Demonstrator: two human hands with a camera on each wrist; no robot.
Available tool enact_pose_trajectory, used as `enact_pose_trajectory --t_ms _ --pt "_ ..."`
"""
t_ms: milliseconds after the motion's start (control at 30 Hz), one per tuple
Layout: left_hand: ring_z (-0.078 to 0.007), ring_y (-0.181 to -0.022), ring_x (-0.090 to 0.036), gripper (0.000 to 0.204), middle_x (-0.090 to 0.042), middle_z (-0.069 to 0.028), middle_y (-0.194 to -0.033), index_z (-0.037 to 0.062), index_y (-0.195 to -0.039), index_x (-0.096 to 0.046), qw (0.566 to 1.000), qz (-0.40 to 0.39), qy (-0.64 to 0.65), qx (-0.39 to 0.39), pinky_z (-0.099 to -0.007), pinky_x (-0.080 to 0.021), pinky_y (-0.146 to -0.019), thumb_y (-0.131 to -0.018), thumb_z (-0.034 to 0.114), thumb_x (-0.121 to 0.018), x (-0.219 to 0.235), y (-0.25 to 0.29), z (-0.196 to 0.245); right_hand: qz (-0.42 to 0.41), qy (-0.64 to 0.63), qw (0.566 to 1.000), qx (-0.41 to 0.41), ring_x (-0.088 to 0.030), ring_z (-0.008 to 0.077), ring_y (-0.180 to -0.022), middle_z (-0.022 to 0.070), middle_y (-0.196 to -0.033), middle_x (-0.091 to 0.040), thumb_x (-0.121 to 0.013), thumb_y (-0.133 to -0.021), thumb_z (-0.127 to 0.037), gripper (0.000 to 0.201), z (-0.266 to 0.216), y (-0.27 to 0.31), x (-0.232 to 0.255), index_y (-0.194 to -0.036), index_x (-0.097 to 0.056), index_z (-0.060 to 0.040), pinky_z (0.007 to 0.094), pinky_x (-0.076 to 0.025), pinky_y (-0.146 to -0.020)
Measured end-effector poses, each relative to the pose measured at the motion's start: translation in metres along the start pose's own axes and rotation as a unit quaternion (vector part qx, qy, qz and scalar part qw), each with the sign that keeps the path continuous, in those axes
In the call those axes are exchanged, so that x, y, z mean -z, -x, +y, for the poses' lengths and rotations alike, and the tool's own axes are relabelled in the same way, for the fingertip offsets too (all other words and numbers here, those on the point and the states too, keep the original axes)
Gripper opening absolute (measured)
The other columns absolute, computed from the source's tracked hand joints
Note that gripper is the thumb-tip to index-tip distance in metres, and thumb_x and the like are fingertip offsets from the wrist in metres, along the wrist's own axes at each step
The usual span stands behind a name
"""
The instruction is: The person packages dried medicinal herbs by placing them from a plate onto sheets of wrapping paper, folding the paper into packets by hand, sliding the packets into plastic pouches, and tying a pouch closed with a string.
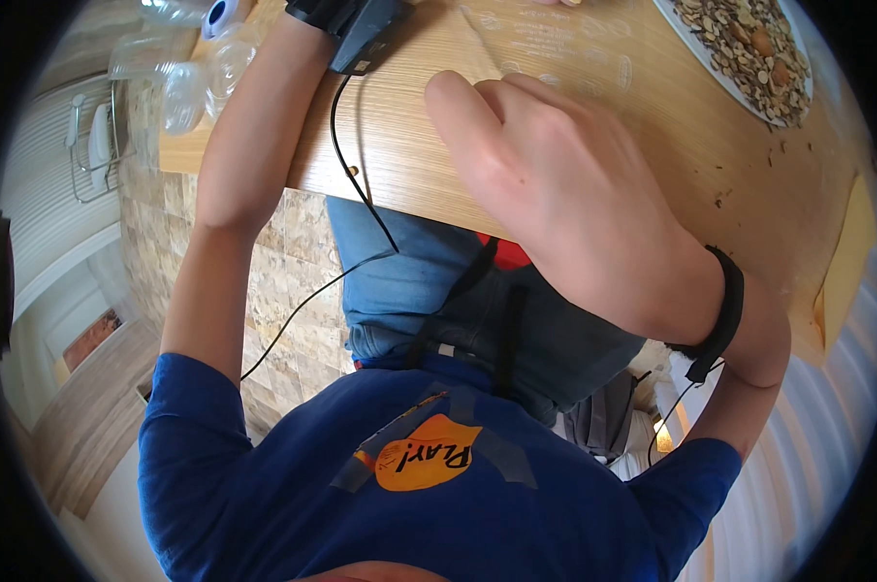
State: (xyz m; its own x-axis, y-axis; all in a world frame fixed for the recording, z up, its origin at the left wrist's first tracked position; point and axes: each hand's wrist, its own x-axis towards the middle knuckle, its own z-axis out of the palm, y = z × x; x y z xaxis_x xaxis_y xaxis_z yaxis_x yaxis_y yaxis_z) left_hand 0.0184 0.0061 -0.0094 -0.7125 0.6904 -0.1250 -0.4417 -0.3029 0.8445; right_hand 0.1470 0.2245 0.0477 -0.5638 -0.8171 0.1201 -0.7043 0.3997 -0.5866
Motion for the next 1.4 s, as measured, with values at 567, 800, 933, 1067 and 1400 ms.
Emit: enact_pose_trajectory --t_ms 567,800,933,1067,1400 --pt "-0.0297 -0.125 -0.066 0.047 -0.061 -0.0187 -0.141 -0.0056 -0.147 -0.046 1.000 0.018 -0.001 0.000 -0.0418 -0.063 -0.103 -0.104 0.005 -0.063 -0.006 0.002 0.003 0.065 0.074 0.995 0.029 -0.064 0.0298 -0.079 0.0119 -0.091 -0.059 -0.067 -0.084 0.007 0.035 0.008 -0.004 0.001 -0.117 -0.062 -0.0060 0.0391 -0.053 -0.069" --pt "-0.0306 -0.126 -0.066 0.048 -0.061 -0.0196 -0.141 -0.0058 -0.147 -0.046 1.000 0.007 0.019 0.003 -0.0430 -0.063 -0.103 -0.104 0.004 -0.063 -0.003 0.001 0.001 0.042 0.056 0.997 0.008 -0.063 0.0305 -0.078 0.0124 -0.090 -0.058 -0.066 -0.085 0.007 0.033 0.010 -0.001 0.004 -0.115 -0.061 -0.0061 0.0406 -0.052 -0.068" --pt "-0.0310 -0.126 -0.066 0.048 -0.061 -0.0199 -0.141 -0.0061 -0.147 -0.046 1.000 0.011 0.020 0.004 -0.0438 -0.063 -0.103 -0.104 0.004 -0.063 -0.003 0.001 0.001 0.050 0.046 0.998 0.004 -0.062 0.0309 -0.075 0.0121 -0.086 -0.057 -0.066 -0.085 0.007 0.032 0.010 -0.001 0.003 -0.114 -0.061 -0.0060 0.0409 -0.050 -0.067" --pt "-0.0315 -0.126 -0.066 0.048 -0.061 -0.0204 -0.141 -0.0063 -0.147 -0.045 1.000 0.009 0.019 0.003 -0.0438 -0.062 -0.103 -0.104 0.004 -0.062 -0.003 0.001 0.001 0.057 0.029 0.998 -0.005 -0.059 0.0284 -0.071 0.0109 -0.080 -0.054 -0.067 -0.084 0.008 0.034 0.011 -0.003 0.002 -0.113 -0.060 -0.0061 0.0395 -0.049 -0.066" --pt "-0.0322 -0.125 -0.066 0.047 -0.061 -0.0232 -0.140 -0.0073 -0.147 -0.045 1.000 -0.006 0.025 0.016 -0.0427 -0.062 -0.104 -0.104 0.004 -0.061 -0.001 0.000 0.002 0.050 -0.074 0.996 0.025 -0.059 0.0241 -0.072 0.0104 -0.089 -0.053 -0.067 -0.081 0.010 0.034 0.014 -0.004 -0.004 -0.111 -0.060 -0.0055 0.0373 -0.050 -0.067"
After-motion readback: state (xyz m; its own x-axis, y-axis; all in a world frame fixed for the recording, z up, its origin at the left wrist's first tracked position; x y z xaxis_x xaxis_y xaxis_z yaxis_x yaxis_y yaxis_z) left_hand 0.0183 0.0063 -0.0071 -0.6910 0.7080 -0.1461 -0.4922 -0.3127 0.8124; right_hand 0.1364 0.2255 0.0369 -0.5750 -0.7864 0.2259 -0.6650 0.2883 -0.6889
